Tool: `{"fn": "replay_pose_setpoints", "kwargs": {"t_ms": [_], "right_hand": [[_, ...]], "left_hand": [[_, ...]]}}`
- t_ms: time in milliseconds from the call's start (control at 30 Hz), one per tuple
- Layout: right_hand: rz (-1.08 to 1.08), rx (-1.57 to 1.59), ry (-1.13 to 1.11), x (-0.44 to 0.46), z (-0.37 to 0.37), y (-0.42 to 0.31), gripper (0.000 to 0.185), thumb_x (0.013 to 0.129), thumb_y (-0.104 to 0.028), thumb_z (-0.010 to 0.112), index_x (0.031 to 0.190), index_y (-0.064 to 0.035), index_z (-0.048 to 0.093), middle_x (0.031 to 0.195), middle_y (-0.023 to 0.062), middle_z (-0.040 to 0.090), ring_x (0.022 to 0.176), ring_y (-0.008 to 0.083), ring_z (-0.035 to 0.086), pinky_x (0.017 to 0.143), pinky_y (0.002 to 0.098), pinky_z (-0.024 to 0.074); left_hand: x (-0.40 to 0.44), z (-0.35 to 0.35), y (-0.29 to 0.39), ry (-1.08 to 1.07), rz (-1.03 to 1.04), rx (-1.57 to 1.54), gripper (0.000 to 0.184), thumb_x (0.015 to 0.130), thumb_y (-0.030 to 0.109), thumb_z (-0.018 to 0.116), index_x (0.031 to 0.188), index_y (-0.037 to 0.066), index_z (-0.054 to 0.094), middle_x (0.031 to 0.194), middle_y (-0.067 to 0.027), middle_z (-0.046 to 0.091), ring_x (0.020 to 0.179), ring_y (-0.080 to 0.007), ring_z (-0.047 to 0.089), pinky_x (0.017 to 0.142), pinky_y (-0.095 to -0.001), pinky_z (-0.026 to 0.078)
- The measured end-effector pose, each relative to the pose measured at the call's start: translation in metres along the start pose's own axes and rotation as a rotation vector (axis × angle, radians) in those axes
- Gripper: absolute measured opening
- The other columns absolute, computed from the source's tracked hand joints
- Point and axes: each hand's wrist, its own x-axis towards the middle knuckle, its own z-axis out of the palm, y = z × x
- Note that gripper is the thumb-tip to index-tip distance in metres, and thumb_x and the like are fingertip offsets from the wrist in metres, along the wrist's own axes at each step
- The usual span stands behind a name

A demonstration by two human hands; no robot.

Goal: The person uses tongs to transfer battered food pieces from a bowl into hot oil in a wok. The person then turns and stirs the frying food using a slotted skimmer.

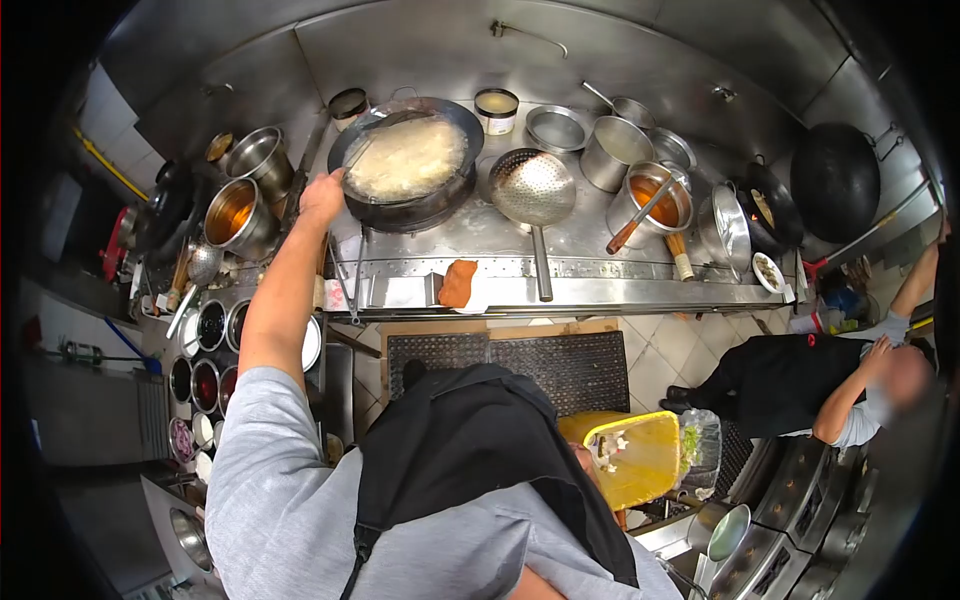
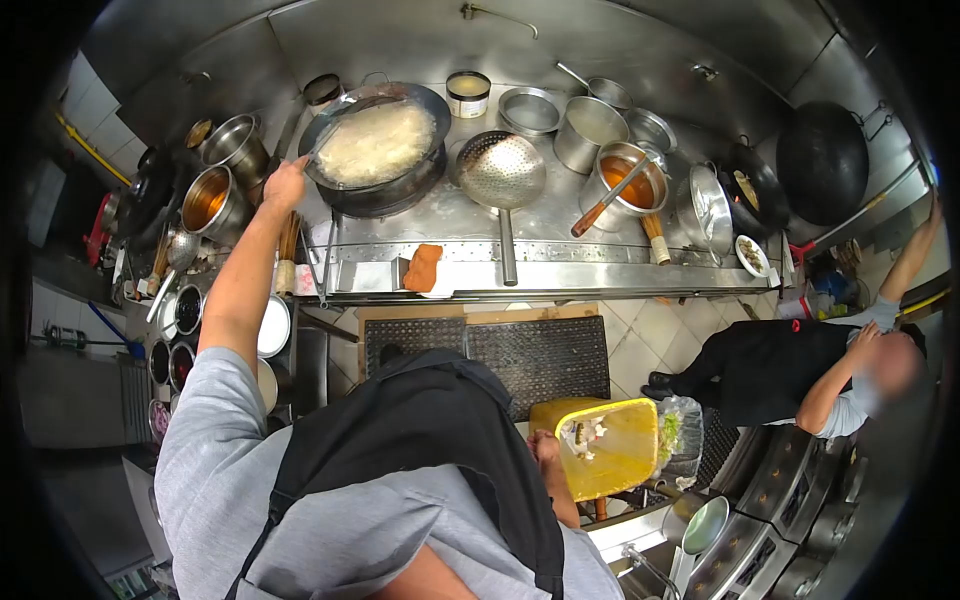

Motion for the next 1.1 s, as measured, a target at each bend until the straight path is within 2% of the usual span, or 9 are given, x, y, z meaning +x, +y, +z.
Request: {"fn": "replay_pose_setpoints", "kwargs": {"t_ms": [133, 200, 333, 433, 567, 600, 700, 867, 1100], "right_hand": [[-0.069, 0.074, -0.109, 0.01, -0.014, 0.006, 0.019, 0.096, -0.019, 0.05, 0.084, -0.0105, 0.062, 0.071, 0.0062, 0.062, 0.053, 0.0149, 0.055, 0.044, 0.0315, 0.0414], [-0.31, -0.263, -0.217, 0.041, -0.038, 0.03, 0.018, 0.096, -0.02, 0.051, 0.086, -0.0109, 0.063, 0.068, 0.0053, 0.061, 0.052, 0.0152, 0.055, 0.043, 0.0319, 0.0406], [0.081, 0.166, -0.279, 0.026, -0.046, 0.013, 0.019, 0.095, -0.021, 0.052, 0.084, -0.011, 0.063, 0.063, 0.0034, 0.059, 0.047, 0.016, 0.053, 0.04, 0.0331, 0.0386], [-0.041, -0.208, 0.033, 0.03, -0.035, 0.02, 0.022, 0.095, -0.02, 0.051, 0.077, -0.011, 0.059, 0.062, 0.0043, 0.059, 0.043, 0.017, 0.049, 0.038, 0.0333, 0.0361], [-0.123, -0.186, -0.289, 0.042, -0.057, 0.01, 0.022, 0.097, -0.02, 0.051, 0.079, -0.0096, 0.059, 0.062, 0.0051, 0.056, 0.046, 0.0169, 0.05, 0.038, 0.0315, 0.0371], [-0.127, -0.195, -0.243, 0.04, -0.05, 0.001, 0.021, 0.098, -0.02, 0.05, 0.082, -0.0095, 0.059, 0.064, 0.0051, 0.057, 0.048, 0.0164, 0.051, 0.038, 0.0306, 0.0375], [-0.131, -0.212, -0.1, 0.01, -0.015, -0.034, 0.017, 0.099, -0.019, 0.049, 0.091, -0.009, 0.059, 0.07, 0.0052, 0.057, 0.053, 0.015, 0.054, 0.037, 0.0278, 0.0386], [-0.358, -0.454, -0.195, 0.018, -0.022, -0.019, 0.016, 0.1, -0.022, 0.049, 0.103, -0.0092, 0.058, 0.08, 0.0057, 0.06, 0.056, 0.0135, 0.055, 0.038, 0.0255, 0.0401], [-0.049, -0.116, -0.077, 0.026, -0.057, 0.046, 0.02, 0.097, -0.021, 0.051, 0.104, -0.005, 0.06, 0.074, 0.0068, 0.061, 0.055, 0.017, 0.055, 0.048, 0.0314, 0.0456]], "left_hand": [[-0.016, -0.015, -0.015, -0.054, 0.008, 0.015, 0.054, 0.087, 0.006, 0.048, 0.139, 0.018, 0.052, 0.118, -0.0222, 0.062, 0.108, -0.0391, 0.063, 0.094, -0.0463, 0.05], [-0.029, -0.029, -0.027, -0.021, 0.012, -0.036, 0.055, 0.083, 0.004, 0.051, 0.137, 0.014, 0.054, 0.119, -0.0221, 0.064, 0.111, -0.0382, 0.062, 0.097, -0.0444, 0.048], [-0.04, -0.043, -0.054, 0.088, -0.091, -0.256, 0.043, 0.091, 0.014, 0.055, 0.134, 0.015, 0.058, 0.128, -0.0145, 0.063, 0.118, -0.0343, 0.059, 0.101, -0.0413, 0.046], [-0.035, -0.025, -0.076, 0.154, -0.16, -0.436, 0.043, 0.092, 0.017, 0.055, 0.135, 0.016, 0.058, 0.126, -0.0154, 0.064, 0.12, -0.0326, 0.059, 0.101, -0.0396, 0.045], [-0.038, -0.012, -0.06, 0.064, -0.43, -0.621, 0.045, 0.092, 0.02, 0.056, 0.137, 0.015, 0.055, 0.12, -0.0161, 0.067, 0.098, -0.0306, 0.068, 0.081, -0.0396, 0.055], [-0.043, -0.015, -0.05, -0.033, -0.465, -0.684, 0.052, 0.092, 0.015, 0.052, 0.144, 0.016, 0.047, 0.103, -0.0151, 0.069, 0.076, -0.028, 0.066, 0.056, -0.0415, 0.055], [-0.039, 0.012, -0.05, -0.222, -0.525, -0.817, 0.062, 0.09, 0.009, 0.047, 0.151, 0.019, 0.035, 0.086, -0.0118, 0.064, 0.064, -0.0245, 0.059, 0.044, -0.0396, 0.05], [-0.051, 0.001, -0.03, -0.535, -0.541, -1.126, 0.032, 0.09, 0.005, 0.043, 0.119, 0.016, 0.052, 0.068, 0.0028, 0.049, 0.051, -0.0091, 0.042, 0.042, -0.0293, 0.043], [-0.036, 0.027, -0.053, -0.687, -0.669, -1.354, 0.056, 0.092, 0.005, 0.046, 0.145, 0.016, 0.032, 0.064, 0.0022, 0.049, 0.044, -0.008, 0.037, 0.041, -0.0285, 0.038]]}}
